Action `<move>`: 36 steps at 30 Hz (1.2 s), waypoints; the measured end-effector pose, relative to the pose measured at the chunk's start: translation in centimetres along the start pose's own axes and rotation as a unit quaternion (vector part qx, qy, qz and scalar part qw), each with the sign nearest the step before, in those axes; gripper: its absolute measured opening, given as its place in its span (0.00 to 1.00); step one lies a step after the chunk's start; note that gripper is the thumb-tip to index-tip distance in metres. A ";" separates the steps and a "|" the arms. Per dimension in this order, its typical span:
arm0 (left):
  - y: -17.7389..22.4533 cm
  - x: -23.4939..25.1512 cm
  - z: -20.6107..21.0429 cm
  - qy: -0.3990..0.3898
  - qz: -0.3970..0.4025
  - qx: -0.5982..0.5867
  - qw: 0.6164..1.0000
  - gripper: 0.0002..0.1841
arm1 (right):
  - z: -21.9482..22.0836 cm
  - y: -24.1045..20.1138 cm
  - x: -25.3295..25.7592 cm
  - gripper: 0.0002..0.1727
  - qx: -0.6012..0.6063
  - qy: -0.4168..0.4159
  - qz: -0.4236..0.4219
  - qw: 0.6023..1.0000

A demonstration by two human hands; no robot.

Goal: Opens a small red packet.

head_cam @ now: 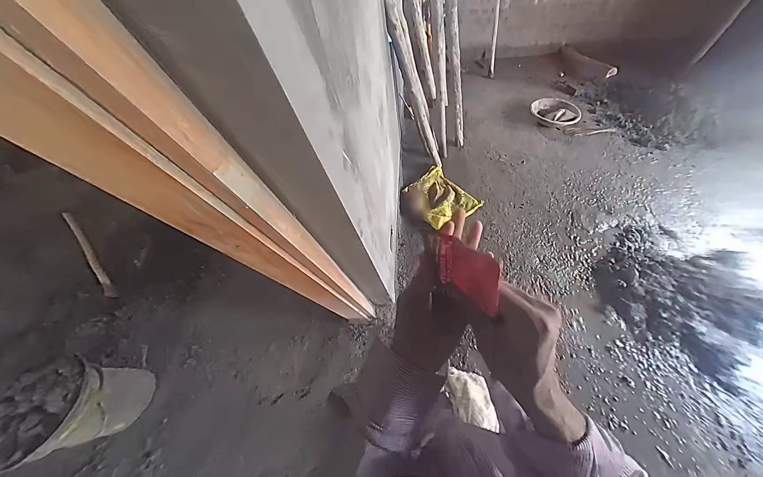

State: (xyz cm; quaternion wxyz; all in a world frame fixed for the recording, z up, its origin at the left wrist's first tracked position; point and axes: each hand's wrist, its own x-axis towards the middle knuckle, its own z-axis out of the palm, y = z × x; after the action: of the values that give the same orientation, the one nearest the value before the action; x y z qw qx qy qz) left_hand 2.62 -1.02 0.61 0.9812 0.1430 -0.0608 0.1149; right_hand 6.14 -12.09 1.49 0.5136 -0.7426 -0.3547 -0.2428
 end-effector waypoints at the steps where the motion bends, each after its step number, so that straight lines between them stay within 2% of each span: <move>1: -0.2 0.1 0.1 -0.002 -0.003 -0.008 1.000 0.28 | 0.1 0.0 0.0 0.12 0.007 0.001 -0.004 1.000; 9: -1.1 1.3 -0.2 0.011 -0.004 -0.001 1.000 0.29 | -0.9 1.3 0.7 0.12 0.015 0.013 0.007 1.000; 15: -2.9 2.7 -0.6 -0.018 0.028 0.126 0.992 0.29 | -2.2 2.5 1.2 0.11 0.030 0.007 0.008 1.000; 19: -4.7 4.5 0.6 0.031 -0.029 0.013 0.999 0.28 | -2.5 4.9 1.8 0.11 -0.012 0.030 0.030 0.999; 23: -5.7 6.5 0.3 -0.005 -0.040 -0.013 0.999 0.28 | -3.8 6.2 2.6 0.11 -0.024 0.038 0.042 0.998; 30: -8.4 12.3 -0.7 -0.010 -0.073 0.014 0.997 0.28 | -4.7 11.2 5.2 0.11 -0.038 0.074 0.063 0.995; 32: -9.2 14.6 -1.2 0.006 -0.091 -0.010 0.996 0.26 | -4.7 13.3 6.3 0.11 -0.042 0.071 0.067 0.994; 36: -11.3 21.2 -2.3 -0.024 -0.097 -0.009 0.995 0.27 | -5.2 18.9 10.2 0.11 -0.056 0.069 0.059 0.994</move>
State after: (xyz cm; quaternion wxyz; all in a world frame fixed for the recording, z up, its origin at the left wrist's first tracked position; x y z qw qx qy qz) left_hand 26.06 -6.46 -1.38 0.9872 0.1416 -0.0712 0.0156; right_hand 27.29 -18.27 -0.47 0.5080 -0.7711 -0.2602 -0.2822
